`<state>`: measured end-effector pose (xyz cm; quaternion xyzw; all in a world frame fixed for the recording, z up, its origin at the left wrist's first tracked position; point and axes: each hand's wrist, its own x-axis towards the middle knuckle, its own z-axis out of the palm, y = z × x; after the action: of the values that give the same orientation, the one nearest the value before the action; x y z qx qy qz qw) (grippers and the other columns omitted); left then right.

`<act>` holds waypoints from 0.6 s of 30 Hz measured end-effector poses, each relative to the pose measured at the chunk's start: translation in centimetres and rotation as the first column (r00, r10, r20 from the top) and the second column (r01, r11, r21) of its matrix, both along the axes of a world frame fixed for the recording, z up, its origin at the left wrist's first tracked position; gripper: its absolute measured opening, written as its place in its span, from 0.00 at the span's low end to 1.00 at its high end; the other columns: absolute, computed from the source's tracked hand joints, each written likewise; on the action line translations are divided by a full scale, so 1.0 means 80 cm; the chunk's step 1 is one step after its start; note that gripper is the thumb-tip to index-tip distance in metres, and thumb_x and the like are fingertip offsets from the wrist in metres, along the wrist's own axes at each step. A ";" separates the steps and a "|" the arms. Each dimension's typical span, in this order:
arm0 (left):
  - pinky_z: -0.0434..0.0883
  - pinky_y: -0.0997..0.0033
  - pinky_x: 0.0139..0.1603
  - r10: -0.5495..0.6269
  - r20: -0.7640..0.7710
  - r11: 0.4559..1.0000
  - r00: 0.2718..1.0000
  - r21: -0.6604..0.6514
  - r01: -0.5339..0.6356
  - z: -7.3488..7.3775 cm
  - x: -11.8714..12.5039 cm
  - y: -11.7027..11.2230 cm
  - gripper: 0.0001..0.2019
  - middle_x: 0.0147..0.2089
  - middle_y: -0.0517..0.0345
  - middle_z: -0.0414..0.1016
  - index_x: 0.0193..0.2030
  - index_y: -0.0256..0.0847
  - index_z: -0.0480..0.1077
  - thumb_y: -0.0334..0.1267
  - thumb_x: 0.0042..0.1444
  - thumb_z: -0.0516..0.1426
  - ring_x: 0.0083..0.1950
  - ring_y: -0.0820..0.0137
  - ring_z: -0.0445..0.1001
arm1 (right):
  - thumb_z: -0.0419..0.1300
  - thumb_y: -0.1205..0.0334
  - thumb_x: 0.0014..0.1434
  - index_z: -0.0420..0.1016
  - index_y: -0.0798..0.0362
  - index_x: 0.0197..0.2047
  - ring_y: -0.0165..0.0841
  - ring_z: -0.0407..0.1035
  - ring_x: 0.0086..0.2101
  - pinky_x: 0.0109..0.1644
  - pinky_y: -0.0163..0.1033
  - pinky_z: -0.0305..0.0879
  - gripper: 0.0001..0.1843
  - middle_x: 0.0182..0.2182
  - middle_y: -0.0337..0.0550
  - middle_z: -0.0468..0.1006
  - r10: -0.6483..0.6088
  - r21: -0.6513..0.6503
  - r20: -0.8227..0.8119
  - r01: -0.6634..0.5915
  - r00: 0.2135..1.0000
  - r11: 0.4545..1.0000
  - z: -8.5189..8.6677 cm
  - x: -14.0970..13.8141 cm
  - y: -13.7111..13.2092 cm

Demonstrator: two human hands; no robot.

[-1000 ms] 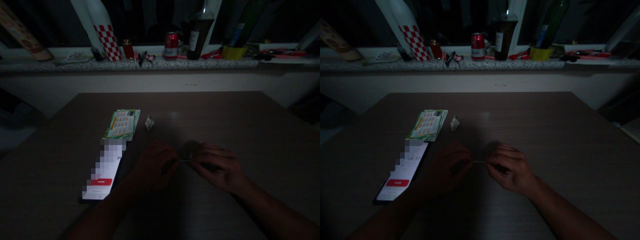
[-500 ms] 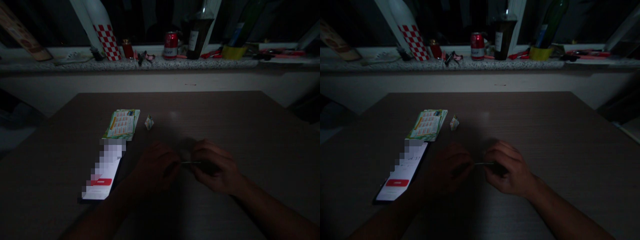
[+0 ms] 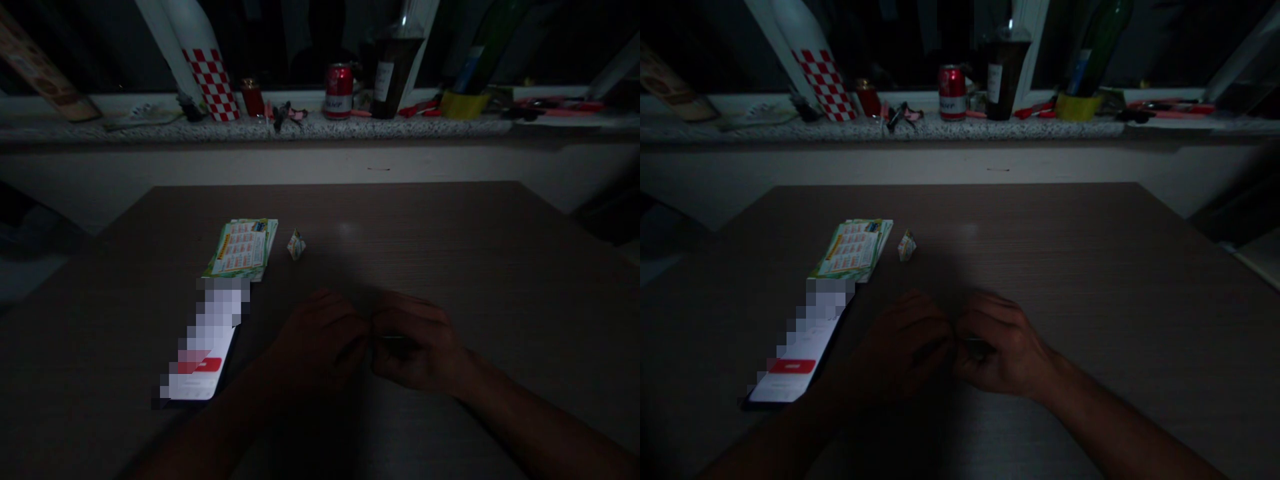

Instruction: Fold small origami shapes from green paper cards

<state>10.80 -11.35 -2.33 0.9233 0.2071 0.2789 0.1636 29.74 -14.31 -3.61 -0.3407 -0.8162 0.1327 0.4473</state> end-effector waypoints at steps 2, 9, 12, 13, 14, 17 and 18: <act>0.63 0.66 0.40 -0.009 0.010 1.000 1.000 0.010 0.009 0.001 0.000 0.001 0.05 0.32 0.57 0.72 0.33 0.37 0.69 0.30 0.59 0.53 0.35 0.70 0.66 | 0.58 0.74 0.48 0.68 0.54 0.29 0.28 0.62 0.24 0.27 0.34 0.60 0.06 0.24 0.37 0.67 0.003 0.003 -0.011 -0.003 1.000 1.000 0.000 0.001 -0.001; 0.64 0.67 0.41 0.009 0.080 0.999 0.997 0.034 -0.012 0.001 -0.002 0.001 0.04 0.33 0.57 0.73 0.35 0.37 0.69 0.29 0.58 0.54 0.35 0.70 0.67 | 0.58 0.76 0.46 0.67 0.55 0.28 0.27 0.59 0.22 0.24 0.34 0.55 0.07 0.21 0.37 0.64 -0.051 -0.012 -0.007 0.051 0.999 0.999 0.004 0.004 -0.004; 0.65 0.66 0.41 0.015 0.106 0.999 0.994 0.045 -0.020 -0.001 -0.004 0.000 0.03 0.33 0.57 0.73 0.36 0.38 0.69 0.29 0.59 0.54 0.35 0.70 0.67 | 0.58 0.76 0.46 0.67 0.54 0.28 0.27 0.59 0.22 0.24 0.34 0.55 0.08 0.21 0.37 0.64 -0.048 -0.018 -0.009 0.048 0.999 0.999 0.004 0.005 -0.005; 0.65 0.66 0.42 0.018 0.100 0.999 0.995 0.042 -0.022 -0.001 -0.005 0.000 0.03 0.34 0.57 0.73 0.36 0.38 0.69 0.29 0.59 0.54 0.35 0.70 0.67 | 0.58 0.76 0.46 0.67 0.54 0.28 0.27 0.59 0.22 0.24 0.34 0.55 0.08 0.22 0.37 0.65 -0.042 -0.022 -0.014 0.042 0.999 0.999 0.004 0.006 -0.005; 0.65 0.66 0.42 0.022 0.091 0.999 0.996 0.034 -0.025 0.000 -0.006 0.000 0.03 0.34 0.57 0.73 0.36 0.38 0.69 0.29 0.59 0.54 0.36 0.70 0.67 | 0.59 0.76 0.46 0.67 0.54 0.29 0.27 0.60 0.22 0.23 0.34 0.55 0.08 0.22 0.38 0.65 -0.034 -0.024 -0.021 0.034 0.999 0.999 0.004 0.007 -0.004; 0.65 0.66 0.42 0.033 0.077 0.999 0.996 0.019 -0.035 0.003 -0.011 0.002 0.03 0.34 0.57 0.74 0.37 0.38 0.69 0.29 0.59 0.54 0.36 0.70 0.68 | 0.59 0.76 0.46 0.67 0.54 0.29 0.28 0.62 0.23 0.24 0.34 0.58 0.09 0.22 0.38 0.67 -0.050 -0.030 -0.034 0.049 0.998 0.998 0.004 0.011 -0.004; 0.65 0.67 0.42 0.034 0.081 0.999 0.996 0.024 -0.036 0.004 -0.013 0.003 0.03 0.34 0.57 0.74 0.37 0.38 0.69 0.29 0.59 0.55 0.36 0.70 0.68 | 0.58 0.76 0.46 0.66 0.53 0.29 0.29 0.63 0.23 0.25 0.34 0.59 0.09 0.23 0.38 0.67 -0.058 -0.029 -0.038 0.057 0.998 0.998 0.004 0.013 -0.004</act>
<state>9.79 -11.13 -1.98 0.9096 0.2130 0.3213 0.1552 30.76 -14.60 -3.32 -0.3676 -0.7953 0.1378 0.4618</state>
